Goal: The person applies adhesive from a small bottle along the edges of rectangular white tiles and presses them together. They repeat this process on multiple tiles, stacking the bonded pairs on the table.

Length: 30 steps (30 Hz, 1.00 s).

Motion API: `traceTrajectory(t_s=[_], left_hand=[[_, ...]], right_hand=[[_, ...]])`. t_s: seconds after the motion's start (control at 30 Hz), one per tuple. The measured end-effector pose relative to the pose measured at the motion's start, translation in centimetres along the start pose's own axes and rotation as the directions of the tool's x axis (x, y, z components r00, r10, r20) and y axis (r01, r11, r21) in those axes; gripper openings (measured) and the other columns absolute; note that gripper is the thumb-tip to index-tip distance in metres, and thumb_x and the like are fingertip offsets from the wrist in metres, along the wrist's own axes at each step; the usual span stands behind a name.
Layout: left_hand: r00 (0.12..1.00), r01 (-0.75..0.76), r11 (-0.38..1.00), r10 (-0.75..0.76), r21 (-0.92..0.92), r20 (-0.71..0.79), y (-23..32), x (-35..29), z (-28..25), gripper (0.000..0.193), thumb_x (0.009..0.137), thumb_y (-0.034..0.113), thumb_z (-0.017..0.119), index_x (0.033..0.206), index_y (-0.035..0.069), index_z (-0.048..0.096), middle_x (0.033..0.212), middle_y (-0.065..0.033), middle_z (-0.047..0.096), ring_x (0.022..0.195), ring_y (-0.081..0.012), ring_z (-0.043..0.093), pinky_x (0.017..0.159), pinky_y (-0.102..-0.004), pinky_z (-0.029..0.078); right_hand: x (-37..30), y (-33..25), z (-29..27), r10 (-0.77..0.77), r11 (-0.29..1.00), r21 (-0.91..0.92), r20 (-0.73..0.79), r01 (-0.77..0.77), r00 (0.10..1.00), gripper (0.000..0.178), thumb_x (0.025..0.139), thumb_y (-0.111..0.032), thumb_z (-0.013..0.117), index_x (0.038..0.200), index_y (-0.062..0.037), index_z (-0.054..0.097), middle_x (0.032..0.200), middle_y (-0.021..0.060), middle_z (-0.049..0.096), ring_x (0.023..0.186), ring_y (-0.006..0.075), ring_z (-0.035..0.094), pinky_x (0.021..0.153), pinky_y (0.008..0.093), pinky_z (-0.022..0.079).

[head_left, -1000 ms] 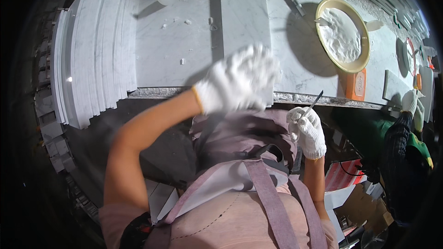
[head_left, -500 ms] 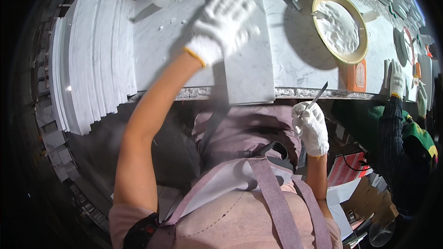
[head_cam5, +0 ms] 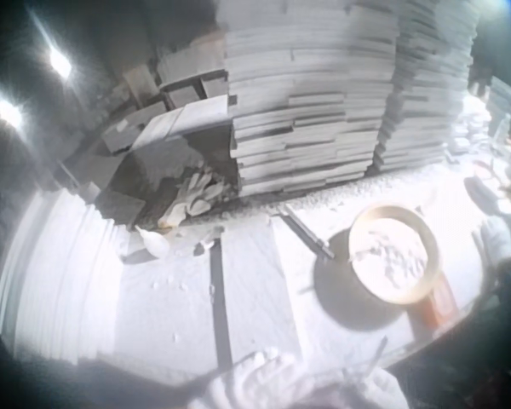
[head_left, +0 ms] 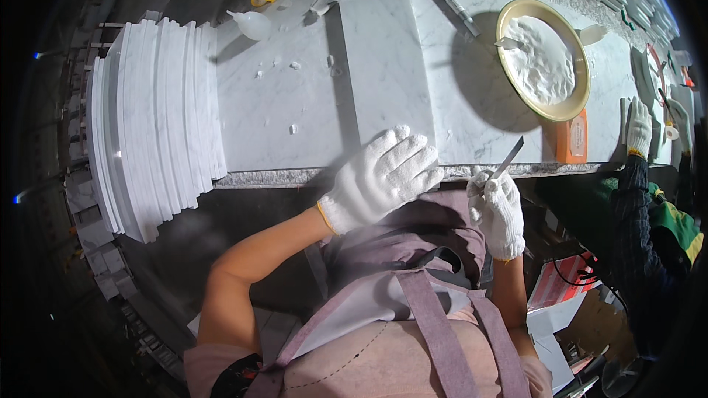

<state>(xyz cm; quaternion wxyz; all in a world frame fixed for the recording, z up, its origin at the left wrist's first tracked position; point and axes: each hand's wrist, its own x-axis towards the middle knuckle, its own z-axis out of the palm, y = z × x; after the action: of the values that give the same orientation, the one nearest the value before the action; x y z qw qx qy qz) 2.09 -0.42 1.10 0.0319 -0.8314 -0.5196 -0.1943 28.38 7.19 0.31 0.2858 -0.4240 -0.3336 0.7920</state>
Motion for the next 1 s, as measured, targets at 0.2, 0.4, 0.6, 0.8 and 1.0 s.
traceTrajectory(t_s=[0.2,0.4,0.6,0.8,1.0], left_hand=[[1.000,0.030,0.998,-0.030,-0.061,0.006,0.0,-0.2,0.8,0.049,0.091,0.013,0.065,0.140,0.018,0.063,0.139,-0.0097,0.065,0.132,-0.0281,0.060,0.117,-0.0506,0.044],[0.996,0.056,0.997,-0.059,-0.055,-0.063,0.0,1.5,0.3,0.024,0.080,0.013,0.073,0.104,0.013,0.069,0.112,-0.0044,0.068,0.112,-0.0270,0.061,0.096,-0.0440,0.056],[0.996,0.088,0.996,-0.088,0.001,-0.008,-1.1,1.7,1.4,0.034,0.094,0.027,0.055,0.124,0.014,0.063,0.134,-0.0053,0.061,0.131,-0.0286,0.053,0.113,-0.0467,0.041],[0.970,0.145,0.986,-0.158,0.085,0.186,-5.4,3.5,0.9,0.060,0.110,0.053,0.029,0.156,0.018,0.045,0.165,-0.0075,0.041,0.154,-0.0306,0.035,0.131,-0.0507,0.015],[0.866,0.450,0.846,-0.492,0.287,0.092,-20.6,11.3,2.3,0.068,0.107,0.059,0.039,0.161,0.018,0.043,0.170,-0.0119,0.035,0.158,-0.0306,0.028,0.130,-0.0502,0.015]], right_hand=[[-0.1,0.3,0.5,0.103,0.995,-0.014,-0.031,-0.103,0.994,0.036,0.097,-0.036,0.077,0.111,-0.0043,0.065,0.094,0.0090,0.067,0.073,0.0122,0.061,0.054,0.0222,0.047],[0.2,-0.5,0.9,0.079,0.996,-0.039,-0.060,-0.081,0.995,0.035,0.096,-0.035,0.078,0.108,-0.0051,0.066,0.094,0.0099,0.068,0.070,0.0131,0.063,0.054,0.0228,0.049],[0.3,-0.6,0.8,0.072,0.996,-0.051,-0.061,-0.075,0.996,0.036,0.096,-0.037,0.078,0.109,-0.0050,0.065,0.093,0.0112,0.069,0.069,0.0132,0.064,0.053,0.0234,0.049],[0.4,-0.7,1.3,0.070,0.989,-0.123,-0.078,-0.079,0.994,0.036,0.097,-0.037,0.078,0.108,-0.0049,0.065,0.092,0.0113,0.069,0.066,0.0134,0.063,0.055,0.0232,0.050],[-0.3,-0.9,1.4,-0.005,0.994,-0.113,-0.050,0.000,0.999,0.038,0.098,-0.037,0.076,0.110,-0.0040,0.063,0.091,0.0105,0.069,0.062,0.0121,0.062,0.051,0.0241,0.048]])
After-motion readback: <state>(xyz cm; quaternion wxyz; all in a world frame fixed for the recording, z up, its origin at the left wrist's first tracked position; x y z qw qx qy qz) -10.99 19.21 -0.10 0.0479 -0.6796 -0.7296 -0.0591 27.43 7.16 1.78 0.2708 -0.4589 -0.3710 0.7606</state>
